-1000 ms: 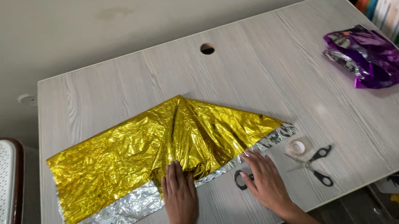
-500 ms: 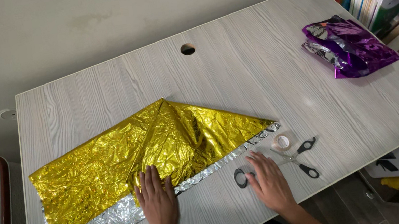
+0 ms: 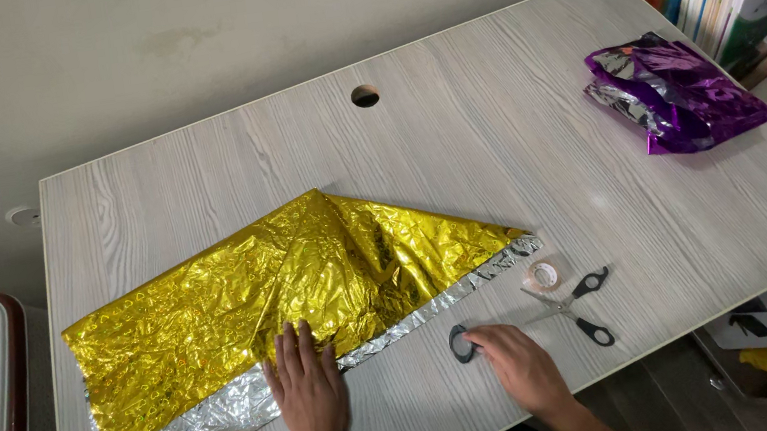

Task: The person wraps a small rectangular box with gold and silver foil paper on a table. They cut tape with scissors, apply tape to secure the foil, and fold the edges over the box to enclose it.

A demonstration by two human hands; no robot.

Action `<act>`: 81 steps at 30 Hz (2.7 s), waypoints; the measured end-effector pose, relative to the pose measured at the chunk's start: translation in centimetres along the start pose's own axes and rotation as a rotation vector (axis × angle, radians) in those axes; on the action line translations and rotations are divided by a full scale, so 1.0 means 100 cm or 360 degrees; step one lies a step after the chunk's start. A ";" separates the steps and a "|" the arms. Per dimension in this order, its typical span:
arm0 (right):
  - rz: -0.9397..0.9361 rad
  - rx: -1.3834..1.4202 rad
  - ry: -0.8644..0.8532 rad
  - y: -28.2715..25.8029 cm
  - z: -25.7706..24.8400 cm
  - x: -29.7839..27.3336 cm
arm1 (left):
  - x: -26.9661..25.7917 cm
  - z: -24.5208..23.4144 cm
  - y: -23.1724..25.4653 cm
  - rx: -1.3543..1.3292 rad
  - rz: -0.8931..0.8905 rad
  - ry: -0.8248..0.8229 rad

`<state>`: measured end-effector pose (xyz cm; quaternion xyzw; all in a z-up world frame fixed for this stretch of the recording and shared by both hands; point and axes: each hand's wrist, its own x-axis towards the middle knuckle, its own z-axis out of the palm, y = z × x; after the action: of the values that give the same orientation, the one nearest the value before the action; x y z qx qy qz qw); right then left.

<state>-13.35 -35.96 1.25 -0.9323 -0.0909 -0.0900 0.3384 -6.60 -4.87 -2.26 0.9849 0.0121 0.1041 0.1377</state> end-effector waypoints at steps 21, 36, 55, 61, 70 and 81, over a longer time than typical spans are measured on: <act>-0.0104 0.0326 0.0011 -0.102 0.085 0.156 | -0.004 -0.015 -0.015 0.0149 0.0188 -0.0059; -0.0073 0.0275 -0.0191 -0.099 0.109 0.157 | -0.006 -0.012 -0.017 0.0085 0.0233 0.0009; 0.0155 -0.0194 0.0225 -0.001 -0.019 0.000 | -0.016 0.023 0.100 -0.0262 0.1180 -0.0169; 0.0275 -0.0273 0.0266 0.020 -0.042 -0.024 | -0.011 0.039 0.144 -0.0235 0.1441 -0.0171; 0.0332 -0.0787 0.0261 0.071 -0.075 -0.041 | -0.009 0.044 0.222 -0.0567 0.1160 -0.0475; 0.0562 -0.0681 -0.0353 0.089 -0.112 -0.030 | -0.012 0.051 0.294 -0.0764 0.0161 -0.0530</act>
<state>-15.36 -50.26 3.52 -0.9880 0.0572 0.0556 0.1325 -6.84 -34.55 0.72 0.9270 -0.0849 -0.0523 0.3615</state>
